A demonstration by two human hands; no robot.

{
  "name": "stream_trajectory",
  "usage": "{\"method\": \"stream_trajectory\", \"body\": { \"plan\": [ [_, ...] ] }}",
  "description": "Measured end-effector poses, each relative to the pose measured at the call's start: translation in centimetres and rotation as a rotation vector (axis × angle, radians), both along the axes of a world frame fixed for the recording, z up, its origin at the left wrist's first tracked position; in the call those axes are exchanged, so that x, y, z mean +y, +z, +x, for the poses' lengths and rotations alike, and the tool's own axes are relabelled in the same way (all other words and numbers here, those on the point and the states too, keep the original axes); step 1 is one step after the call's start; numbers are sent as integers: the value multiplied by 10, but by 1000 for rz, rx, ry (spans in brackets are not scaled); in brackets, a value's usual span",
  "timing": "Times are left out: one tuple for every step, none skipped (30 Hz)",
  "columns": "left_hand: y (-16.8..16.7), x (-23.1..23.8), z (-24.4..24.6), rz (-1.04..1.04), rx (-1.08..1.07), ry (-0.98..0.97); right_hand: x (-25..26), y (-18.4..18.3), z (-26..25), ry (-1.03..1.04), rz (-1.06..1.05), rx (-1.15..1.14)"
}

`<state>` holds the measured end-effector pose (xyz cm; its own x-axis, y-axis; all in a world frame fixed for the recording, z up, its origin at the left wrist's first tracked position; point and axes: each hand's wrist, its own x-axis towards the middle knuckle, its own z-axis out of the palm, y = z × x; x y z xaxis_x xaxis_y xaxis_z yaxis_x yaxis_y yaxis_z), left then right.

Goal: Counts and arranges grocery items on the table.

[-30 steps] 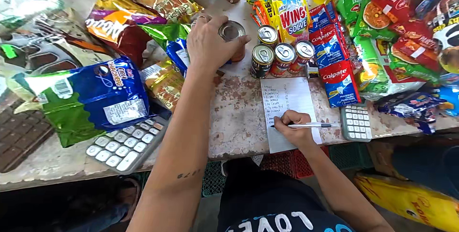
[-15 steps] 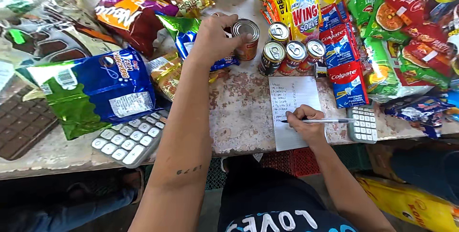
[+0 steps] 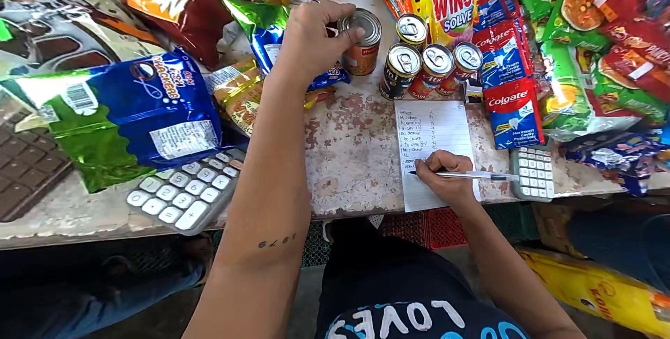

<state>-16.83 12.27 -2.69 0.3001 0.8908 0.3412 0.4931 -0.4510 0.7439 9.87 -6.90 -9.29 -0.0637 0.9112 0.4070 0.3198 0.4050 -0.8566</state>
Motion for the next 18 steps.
{"method": "stream_trajectory", "body": {
  "plan": [
    [-1,0,0,16,5,-5,1,0,0,-1,3,-12],
    [-1,0,0,29,16,-7,1,-1,1,0,7,-25],
    [-1,0,0,30,33,-7,1,-2,1,3,7,-34],
    [0,-1,1,25,59,-2,1,-2,1,7,-2,-29],
    [0,-2,2,27,90,4,1,-2,1,11,-13,-14],
    [0,-2,3,33,122,9,1,-2,1,13,-18,-1],
    [0,-3,4,38,147,14,1,-2,0,15,-20,10],
    [0,-2,5,41,163,19,1,-2,0,17,-22,15],
    [0,-2,5,46,174,25,1,-2,0,18,-22,17],
    [0,-1,6,46,179,29,1,-2,0,16,-20,14],
    [0,-1,6,43,182,31,1,-2,-1,15,-19,10],
    [0,-2,6,42,182,31,1,-3,-1,12,-20,7],
    [1,-2,6,40,184,30,1,-3,-2,10,-20,4],
    [1,-3,6,42,185,29,0,-2,-2,9,-19,3],
    [0,-2,6,50,183,28,1,-2,-3,8,-19,1],
    [0,-3,5,56,180,24,1,-1,-3,8,-21,0],
    [0,-3,5,57,180,21,1,-1,-3,9,-23,3],
    [0,-3,5,55,177,20,1,-1,-3,10,-22,4]
  ]
}}
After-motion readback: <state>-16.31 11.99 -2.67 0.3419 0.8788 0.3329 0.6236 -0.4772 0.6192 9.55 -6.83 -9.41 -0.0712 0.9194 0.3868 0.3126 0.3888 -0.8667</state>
